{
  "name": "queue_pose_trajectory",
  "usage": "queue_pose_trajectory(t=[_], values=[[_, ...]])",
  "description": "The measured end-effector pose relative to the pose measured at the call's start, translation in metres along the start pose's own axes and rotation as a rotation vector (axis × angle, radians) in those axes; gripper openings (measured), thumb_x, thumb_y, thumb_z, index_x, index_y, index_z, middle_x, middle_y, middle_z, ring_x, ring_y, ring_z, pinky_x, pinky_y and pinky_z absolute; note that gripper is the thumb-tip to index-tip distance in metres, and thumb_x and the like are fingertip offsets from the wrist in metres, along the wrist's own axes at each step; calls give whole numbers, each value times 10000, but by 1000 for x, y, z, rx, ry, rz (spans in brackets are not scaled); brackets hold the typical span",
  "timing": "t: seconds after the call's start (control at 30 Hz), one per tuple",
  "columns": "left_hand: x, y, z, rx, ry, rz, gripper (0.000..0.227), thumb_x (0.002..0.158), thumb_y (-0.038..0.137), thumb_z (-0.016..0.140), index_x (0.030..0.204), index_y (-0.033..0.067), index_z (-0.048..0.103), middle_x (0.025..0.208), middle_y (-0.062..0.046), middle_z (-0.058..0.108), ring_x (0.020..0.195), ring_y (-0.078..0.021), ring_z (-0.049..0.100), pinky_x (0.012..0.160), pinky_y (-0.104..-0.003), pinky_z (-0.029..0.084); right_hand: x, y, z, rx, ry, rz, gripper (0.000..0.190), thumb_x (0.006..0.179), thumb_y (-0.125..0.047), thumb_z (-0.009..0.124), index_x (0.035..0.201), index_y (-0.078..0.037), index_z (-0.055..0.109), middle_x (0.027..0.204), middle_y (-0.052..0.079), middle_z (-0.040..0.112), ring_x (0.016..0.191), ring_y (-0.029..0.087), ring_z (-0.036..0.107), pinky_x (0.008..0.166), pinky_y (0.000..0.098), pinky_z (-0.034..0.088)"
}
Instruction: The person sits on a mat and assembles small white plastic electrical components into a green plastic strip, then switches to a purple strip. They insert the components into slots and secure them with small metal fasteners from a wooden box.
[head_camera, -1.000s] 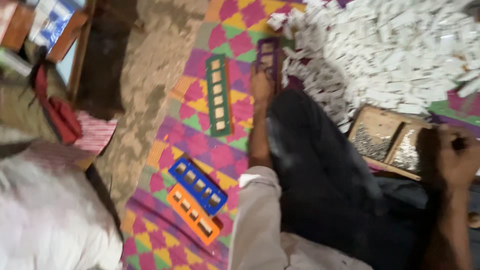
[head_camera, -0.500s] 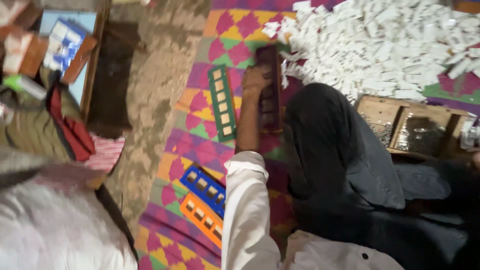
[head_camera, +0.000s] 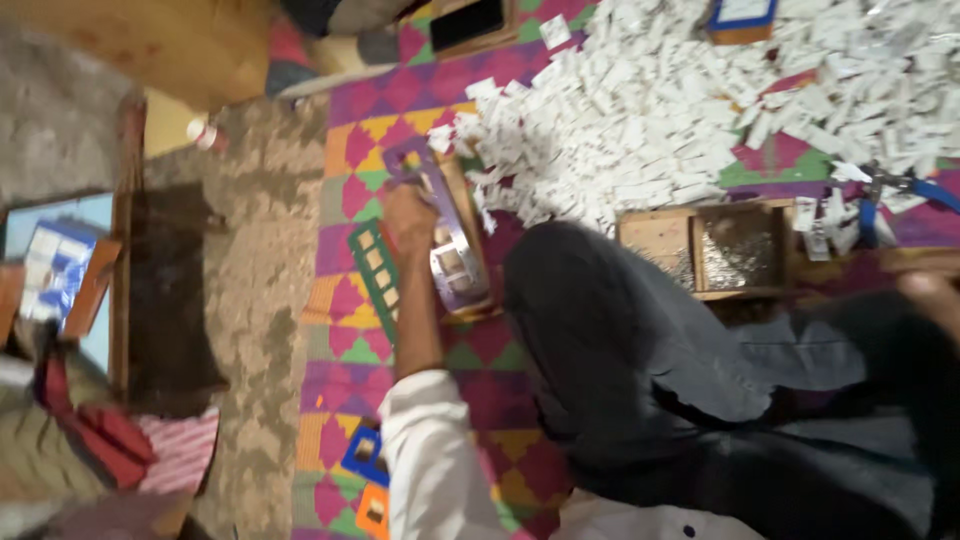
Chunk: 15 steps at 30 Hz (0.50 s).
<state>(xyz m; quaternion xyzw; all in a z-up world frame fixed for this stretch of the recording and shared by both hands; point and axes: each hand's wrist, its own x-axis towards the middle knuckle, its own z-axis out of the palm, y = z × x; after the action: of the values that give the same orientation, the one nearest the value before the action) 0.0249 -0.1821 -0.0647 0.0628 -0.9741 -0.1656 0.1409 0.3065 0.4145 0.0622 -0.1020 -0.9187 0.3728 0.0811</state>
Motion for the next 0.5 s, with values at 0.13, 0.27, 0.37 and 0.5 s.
queue_pose_trajectory(t=[0.13, 0.27, 0.37, 0.5], values=[[34, 87, -118, -174, 412, 469, 113, 733, 25, 737, 839, 50, 711, 874, -219, 666, 836, -417, 640, 740, -531, 493, 25, -63, 0, 96, -149, -78, 333, 929, -235, 713, 1177, -13, 715, 919, 90, 747, 867, 199, 718, 826, 343, 583], [35, 214, -191, -333, 491, 477, 180, 811, -21, 746, 788, 27, 573, 926, -192, 602, 873, -380, 622, 798, -504, 463, 72, -106, 35, 384, -389, -311, 688, 930, -272, 700, 1518, -45, 424, 1452, 169, 571, 1272, 258, 598, 1024, 421, 484], [24, 306, -169, -469, 564, 400, 185, 829, 83, 783, 930, 43, 632, 912, -208, 595, 848, -385, 624, 774, -492, 496, 100, -124, 82, 586, -447, -360, 993, 867, -330, 756, 1584, -87, 115, 1577, 247, 334, 1278, 317, 561, 978, 452, 558], [9, 372, -104, -1086, 204, 224, 203, 1034, 186, 606, 1152, 24, 575, 1047, -208, 689, 966, -365, 724, 866, -455, 573, 136, -114, 109, 787, -82, -9, 691, 1019, -329, 612, 1580, -100, 280, 1387, 200, 576, 979, 260, 732, 857, 409, 660]])
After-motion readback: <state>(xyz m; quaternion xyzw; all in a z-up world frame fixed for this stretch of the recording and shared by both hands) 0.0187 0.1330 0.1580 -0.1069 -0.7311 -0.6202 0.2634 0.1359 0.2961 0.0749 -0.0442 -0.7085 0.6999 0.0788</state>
